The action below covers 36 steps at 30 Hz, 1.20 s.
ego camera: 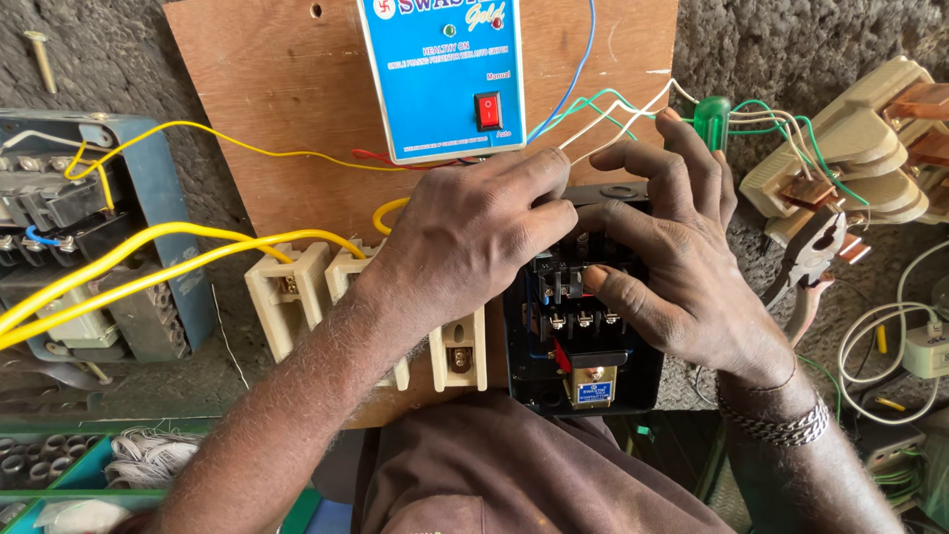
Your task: The person connects and adjusts wires on a Swastik Gold phase failure protection auto switch and a contactor mounted on a wooden board. They use a screwdriver to tighten terminal screws and twist wire ends together, working with yellow, red, white, and green wires.
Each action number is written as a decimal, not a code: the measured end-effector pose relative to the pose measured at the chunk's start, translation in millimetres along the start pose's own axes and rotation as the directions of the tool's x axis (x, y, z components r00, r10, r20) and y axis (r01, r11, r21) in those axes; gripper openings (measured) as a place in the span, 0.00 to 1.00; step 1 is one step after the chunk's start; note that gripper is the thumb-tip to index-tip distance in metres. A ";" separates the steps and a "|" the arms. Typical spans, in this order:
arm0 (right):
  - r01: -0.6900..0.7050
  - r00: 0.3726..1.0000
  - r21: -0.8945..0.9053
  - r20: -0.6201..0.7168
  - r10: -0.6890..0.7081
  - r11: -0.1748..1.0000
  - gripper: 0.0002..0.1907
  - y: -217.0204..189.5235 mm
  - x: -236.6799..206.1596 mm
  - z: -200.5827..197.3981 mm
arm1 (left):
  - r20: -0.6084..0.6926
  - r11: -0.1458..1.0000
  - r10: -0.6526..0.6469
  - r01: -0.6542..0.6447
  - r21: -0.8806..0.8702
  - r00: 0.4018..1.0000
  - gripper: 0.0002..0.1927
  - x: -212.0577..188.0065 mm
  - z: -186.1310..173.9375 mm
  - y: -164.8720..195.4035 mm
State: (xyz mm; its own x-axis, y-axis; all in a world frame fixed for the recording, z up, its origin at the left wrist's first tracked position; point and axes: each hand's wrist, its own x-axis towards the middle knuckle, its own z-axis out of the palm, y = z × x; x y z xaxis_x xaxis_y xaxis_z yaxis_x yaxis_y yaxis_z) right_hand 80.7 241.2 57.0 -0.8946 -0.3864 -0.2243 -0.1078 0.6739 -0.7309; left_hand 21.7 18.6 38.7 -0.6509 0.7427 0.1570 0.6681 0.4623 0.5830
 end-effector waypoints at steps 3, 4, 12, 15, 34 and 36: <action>-0.014 1.000 -0.004 0.005 0.014 1.000 0.25 -0.1 -1.0 0.1 | -0.013 1.000 0.004 -0.004 -0.011 1.000 0.07 0.0 -0.9 0.1; -0.015 1.000 -0.004 0.002 0.015 1.000 0.26 0.1 -1.0 0.4 | -0.015 1.000 0.011 -0.011 0.001 1.000 0.08 0.9 -0.4 0.2; 0.004 1.000 0.124 -0.009 -0.003 0.992 0.25 4.0 -2.5 -0.1 | -0.039 1.000 0.007 -0.007 0.016 0.999 0.08 -0.7 1.2 3.0; -0.014 0.999 0.211 -0.030 0.020 0.977 0.26 4.6 -3.0 -0.2 | -0.049 1.000 0.014 -0.013 0.018 0.999 0.07 -2.0 2.7 2.1; -0.017 1.000 0.053 -0.008 0.018 0.998 0.24 -1.5 -1.7 1.4 | -0.053 0.994 -0.014 0.009 -0.104 0.999 0.06 -12.4 -3.8 -6.9; -0.015 1.000 0.072 0.016 0.014 0.997 0.25 -1.7 -0.5 -1.1 | -0.045 0.993 -0.028 0.023 -0.118 0.999 0.06 -10.6 -4.0 -5.8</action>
State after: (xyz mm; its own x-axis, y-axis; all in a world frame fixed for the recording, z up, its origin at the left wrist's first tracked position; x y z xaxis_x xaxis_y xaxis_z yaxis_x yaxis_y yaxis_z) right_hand 80.9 240.9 59.1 -0.8891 -0.3871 -0.2443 -0.0631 0.6323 -0.7721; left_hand 23.2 6.1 36.8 -0.6851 0.7067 0.1766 0.6062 0.4188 0.6762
